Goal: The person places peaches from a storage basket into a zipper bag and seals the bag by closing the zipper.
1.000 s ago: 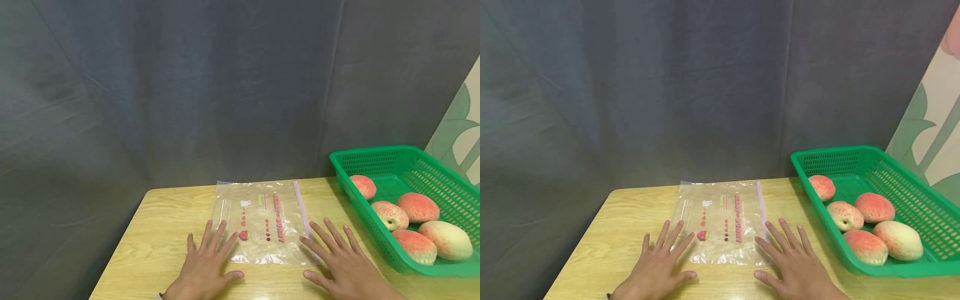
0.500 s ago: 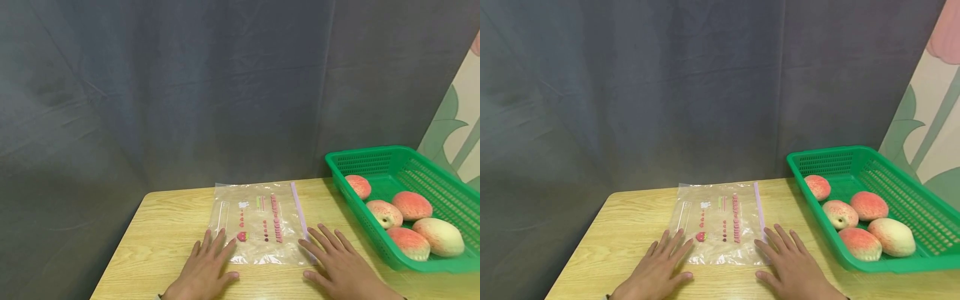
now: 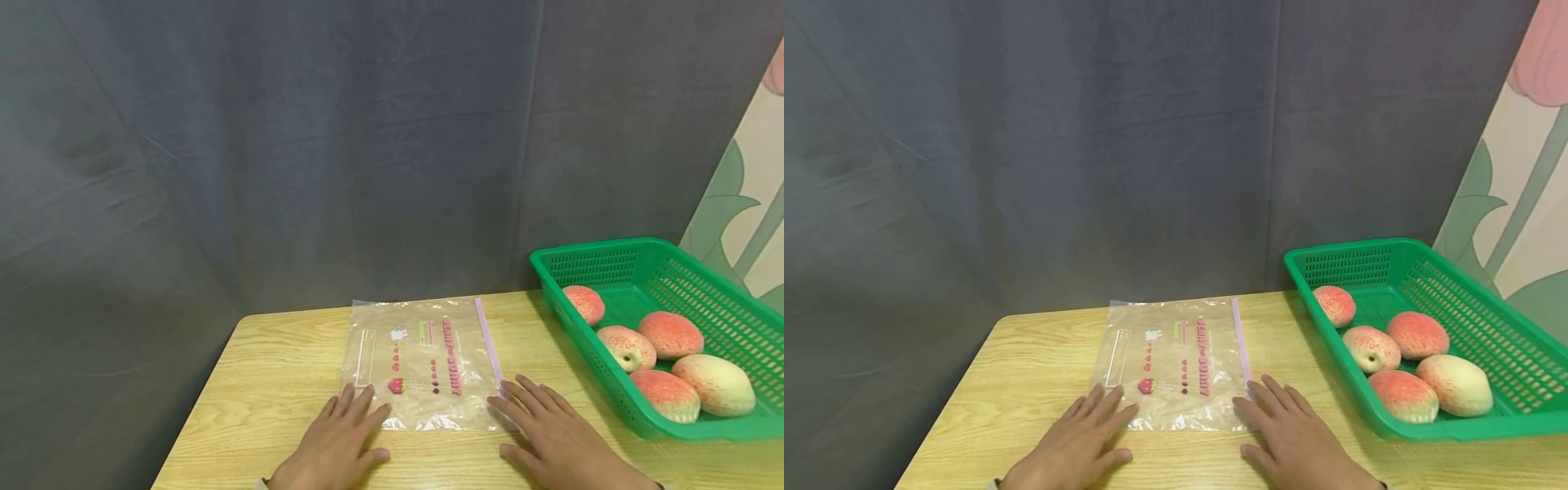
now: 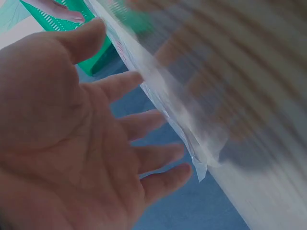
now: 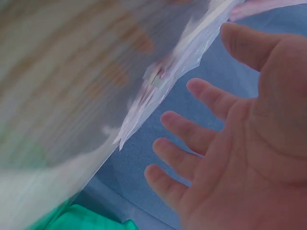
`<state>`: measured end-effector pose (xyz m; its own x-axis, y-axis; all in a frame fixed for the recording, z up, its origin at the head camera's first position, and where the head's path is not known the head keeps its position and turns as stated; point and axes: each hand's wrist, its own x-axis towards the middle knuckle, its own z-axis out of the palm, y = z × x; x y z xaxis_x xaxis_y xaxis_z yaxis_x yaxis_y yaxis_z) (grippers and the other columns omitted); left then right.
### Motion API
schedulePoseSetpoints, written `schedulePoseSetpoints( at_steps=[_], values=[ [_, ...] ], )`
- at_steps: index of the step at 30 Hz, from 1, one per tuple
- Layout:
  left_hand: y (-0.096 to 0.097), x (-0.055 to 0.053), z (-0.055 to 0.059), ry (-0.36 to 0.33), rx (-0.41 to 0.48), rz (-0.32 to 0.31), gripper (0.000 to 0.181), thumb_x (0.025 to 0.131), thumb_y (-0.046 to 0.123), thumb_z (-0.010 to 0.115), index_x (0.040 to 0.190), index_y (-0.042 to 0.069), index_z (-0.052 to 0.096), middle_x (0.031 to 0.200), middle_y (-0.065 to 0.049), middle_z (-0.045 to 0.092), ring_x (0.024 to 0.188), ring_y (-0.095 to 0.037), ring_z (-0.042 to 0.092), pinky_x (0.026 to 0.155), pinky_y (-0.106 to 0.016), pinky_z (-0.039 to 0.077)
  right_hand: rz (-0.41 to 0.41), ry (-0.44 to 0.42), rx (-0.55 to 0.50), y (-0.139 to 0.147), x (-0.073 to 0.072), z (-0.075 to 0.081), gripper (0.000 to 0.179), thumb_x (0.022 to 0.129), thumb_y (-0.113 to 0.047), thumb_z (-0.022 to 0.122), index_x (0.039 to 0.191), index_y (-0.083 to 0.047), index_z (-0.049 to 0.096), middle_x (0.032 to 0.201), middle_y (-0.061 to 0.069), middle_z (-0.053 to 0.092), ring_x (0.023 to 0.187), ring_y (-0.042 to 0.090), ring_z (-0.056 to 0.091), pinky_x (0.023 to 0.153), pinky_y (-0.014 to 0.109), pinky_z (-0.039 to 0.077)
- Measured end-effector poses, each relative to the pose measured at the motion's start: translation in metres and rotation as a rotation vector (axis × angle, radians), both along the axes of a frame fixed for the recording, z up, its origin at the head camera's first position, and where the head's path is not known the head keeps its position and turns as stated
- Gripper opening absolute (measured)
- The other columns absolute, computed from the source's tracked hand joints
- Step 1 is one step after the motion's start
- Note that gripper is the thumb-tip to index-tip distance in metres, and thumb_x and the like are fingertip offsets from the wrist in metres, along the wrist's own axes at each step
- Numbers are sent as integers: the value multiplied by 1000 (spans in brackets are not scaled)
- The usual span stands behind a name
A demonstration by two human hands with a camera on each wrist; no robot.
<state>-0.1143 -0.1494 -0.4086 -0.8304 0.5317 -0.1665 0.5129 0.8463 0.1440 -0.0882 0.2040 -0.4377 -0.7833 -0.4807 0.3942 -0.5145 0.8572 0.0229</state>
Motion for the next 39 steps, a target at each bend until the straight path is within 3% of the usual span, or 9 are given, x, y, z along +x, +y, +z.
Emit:
schedulePoseSetpoints(
  at_steps=[5,14,20,23,25,30,32,39],
  values=[
    [-2,-1,0,-38,-34,-4,65,95,58,51,153,32,37,163,-12,30,148,-43,29,115,-61,35,-9,-13,-7,1,-1,-1,58,86,-53,70,134,-23,60,141,6,58,131,33,54,116,15,-8],
    [-15,11,-8,29,-40,-81,62,95,57,53,149,27,45,156,-16,40,137,-47,45,104,-58,48,14,37,-18,0,-1,0,57,84,-51,72,133,-23,61,139,5,60,129,31,55,113,22,4],
    [-26,19,-12,65,-58,-95,62,96,62,47,148,29,45,153,-14,45,133,-46,50,98,-54,53,76,-11,-26,1,1,0,55,88,-50,69,133,-20,61,137,6,61,127,33,56,115,11,-12],
    [-28,23,-13,101,-62,-106,63,96,65,43,147,29,47,152,-13,47,130,-45,53,94,-52,56,79,-64,-29,1,2,0,52,91,-51,66,133,-21,60,138,6,60,128,35,55,114,13,-10],
    [-28,25,-14,113,-75,-106,63,96,66,41,147,30,47,152,-12,47,130,-44,54,93,-51,57,70,-129,-35,2,3,2,50,93,-52,62,134,-22,60,140,6,59,131,35,53,116,19,-1],
    [-29,24,-16,128,-84,-122,61,96,66,40,146,31,48,150,-12,48,128,-43,56,92,-48,57,70,-257,-63,4,4,3,48,98,-51,54,136,-21,59,143,7,57,135,39,49,115,10,-9],
    [-32,24,-16,137,-70,-131,60,97,65,39,145,31,50,148,-12,50,126,-43,57,90,-47,58,87,-260,-64,4,3,2,46,100,-49,53,135,-21,60,142,7,57,134,40,49,108,3,-19],
    [-46,26,-17,119,-55,-160,66,93,73,38,145,33,51,145,-12,55,122,-43,60,84,-46,60,113,-207,-40,3,3,1,40,102,-42,52,134,-21,61,140,7,59,131,39,52,110,5,-22]
  ],
)
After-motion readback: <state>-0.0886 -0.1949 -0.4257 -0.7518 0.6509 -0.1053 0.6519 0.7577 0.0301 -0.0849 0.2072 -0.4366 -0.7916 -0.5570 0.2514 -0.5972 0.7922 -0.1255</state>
